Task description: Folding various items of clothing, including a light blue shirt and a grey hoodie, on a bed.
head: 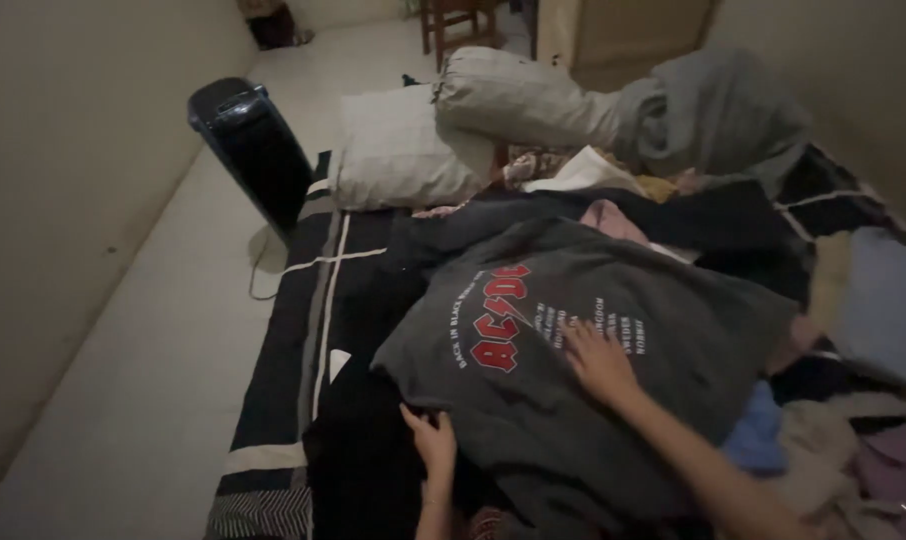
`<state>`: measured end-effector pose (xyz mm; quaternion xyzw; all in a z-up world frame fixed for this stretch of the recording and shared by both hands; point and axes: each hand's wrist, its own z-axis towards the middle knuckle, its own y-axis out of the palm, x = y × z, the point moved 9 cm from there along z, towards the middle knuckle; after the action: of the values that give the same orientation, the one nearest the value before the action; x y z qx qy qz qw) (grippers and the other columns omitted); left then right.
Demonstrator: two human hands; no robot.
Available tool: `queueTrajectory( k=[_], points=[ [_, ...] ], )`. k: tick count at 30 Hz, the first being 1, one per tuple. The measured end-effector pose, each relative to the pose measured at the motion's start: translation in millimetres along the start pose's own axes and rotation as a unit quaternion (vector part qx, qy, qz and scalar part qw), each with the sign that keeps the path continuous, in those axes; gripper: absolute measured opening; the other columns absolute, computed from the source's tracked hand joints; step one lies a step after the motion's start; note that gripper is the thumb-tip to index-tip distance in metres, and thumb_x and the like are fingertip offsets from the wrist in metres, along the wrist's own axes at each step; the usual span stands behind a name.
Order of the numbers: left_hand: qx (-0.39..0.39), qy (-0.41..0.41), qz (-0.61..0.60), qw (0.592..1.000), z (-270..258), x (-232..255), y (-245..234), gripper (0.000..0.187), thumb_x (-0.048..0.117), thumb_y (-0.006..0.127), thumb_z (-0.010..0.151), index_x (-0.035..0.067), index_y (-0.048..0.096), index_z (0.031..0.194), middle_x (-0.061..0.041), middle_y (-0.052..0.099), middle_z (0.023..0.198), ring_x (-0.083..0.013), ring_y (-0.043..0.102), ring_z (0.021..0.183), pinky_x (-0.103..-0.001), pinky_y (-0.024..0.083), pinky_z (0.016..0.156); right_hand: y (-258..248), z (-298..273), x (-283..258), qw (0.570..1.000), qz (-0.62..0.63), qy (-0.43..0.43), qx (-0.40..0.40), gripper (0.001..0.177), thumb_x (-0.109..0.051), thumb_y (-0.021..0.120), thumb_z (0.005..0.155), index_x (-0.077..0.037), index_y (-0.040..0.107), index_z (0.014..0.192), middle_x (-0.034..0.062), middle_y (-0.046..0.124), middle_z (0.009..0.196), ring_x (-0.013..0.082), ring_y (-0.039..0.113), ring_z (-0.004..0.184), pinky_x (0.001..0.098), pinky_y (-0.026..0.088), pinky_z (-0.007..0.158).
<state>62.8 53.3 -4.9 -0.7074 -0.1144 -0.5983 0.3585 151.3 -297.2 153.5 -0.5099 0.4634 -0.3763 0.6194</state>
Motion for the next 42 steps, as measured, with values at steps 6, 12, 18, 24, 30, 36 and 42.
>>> queueTrajectory(
  k=[6,12,18,24,30,36,42],
  points=[
    [-0.031,-0.047,-0.044,0.997,19.5,-9.7,7.3,0.092,0.026,0.086,0.082,-0.006,0.032,0.151,-0.028,0.064,0.13,-0.0401,0.066,0.116,-0.045,0.052,0.098,-43.2,-164.4,50.4,0.963,0.049,-0.043,0.262,0.043,-0.023,0.061,0.092,-0.008,0.063,0.132,0.0146,0.064,0.135,0.0354,0.06,0.127,0.0497,0.047,0.106],
    [-0.051,-0.245,-0.067,0.966,-1.0,1.1,1.6,0.061,0.029,0.069,0.097,-0.001,0.052,0.147,-0.027,0.071,0.126,-0.0472,0.066,0.112,-0.056,0.052,0.093,-5.4,-240.4,183.1,0.905,0.089,0.257,0.328,0.032,-0.026,0.063,0.101,0.002,0.07,0.115,0.0223,0.068,0.109,0.0404,0.063,0.098,0.0505,0.051,0.088],
    [-0.047,-0.116,-0.127,0.984,10.0,1.8,-10.8,0.053,0.021,0.07,0.097,-0.011,0.056,0.136,-0.022,0.066,0.134,-0.0347,0.066,0.12,-0.044,0.052,0.098,-4.1,-219.4,181.6,0.884,0.184,0.406,0.142,0.057,-0.052,0.069,0.098,0.005,0.076,0.101,0.0259,0.072,0.092,0.0436,0.068,0.087,0.0538,0.054,0.08],
    [-0.026,-0.103,-0.132,0.986,7.3,22.4,-23.5,0.048,0.022,0.066,0.1,-0.01,0.054,0.132,-0.021,0.064,0.129,-0.034,0.063,0.113,-0.043,0.05,0.092,58.6,-197.5,234.8,0.781,0.35,0.478,0.198,0.069,-0.048,0.081,0.085,0.007,0.068,0.125,0.0258,0.072,0.116,0.0409,0.07,0.108,0.0499,0.053,0.091],
    [0.01,0.016,-0.176,0.984,14.9,48.0,-45.9,0.031,0.019,0.065,0.099,-0.007,0.065,0.116,-0.016,0.073,0.11,-0.0277,0.069,0.095,-0.041,0.053,0.086,0.6,-171.2,334.0,0.806,0.265,0.287,0.445,0.035,-0.023,0.072,0.1,0.006,0.062,0.116,0.0264,0.068,0.113,0.0425,0.064,0.106,0.0505,0.048,0.096],
    [-0.038,-0.059,-0.155,0.985,-55.3,19.5,-56.6,0.04,0.026,0.057,0.105,-0.008,0.057,0.127,-0.019,0.067,0.118,-0.0319,0.065,0.102,-0.045,0.052,0.087,-243.3,-208.3,338.6,0.819,0.104,0.293,0.481,0.035,-0.027,0.067,0.112,0.006,0.064,0.123,0.0275,0.065,0.126,0.0472,0.06,0.114,0.0567,0.046,0.097],
    [-0.253,0.014,0.253,0.934,-80.9,-28.5,-26.2,0.068,0.039,0.083,0.089,-0.009,0.06,0.131,-0.03,0.055,0.14,-0.0417,0.058,0.126,-0.042,0.05,0.104,-210.1,-188.9,385.9,0.857,-0.07,0.424,0.285,0.053,-0.028,0.07,0.092,0.002,0.059,0.134,0.0317,0.056,0.134,0.0522,0.055,0.117,0.0669,0.043,0.092]
  ],
)
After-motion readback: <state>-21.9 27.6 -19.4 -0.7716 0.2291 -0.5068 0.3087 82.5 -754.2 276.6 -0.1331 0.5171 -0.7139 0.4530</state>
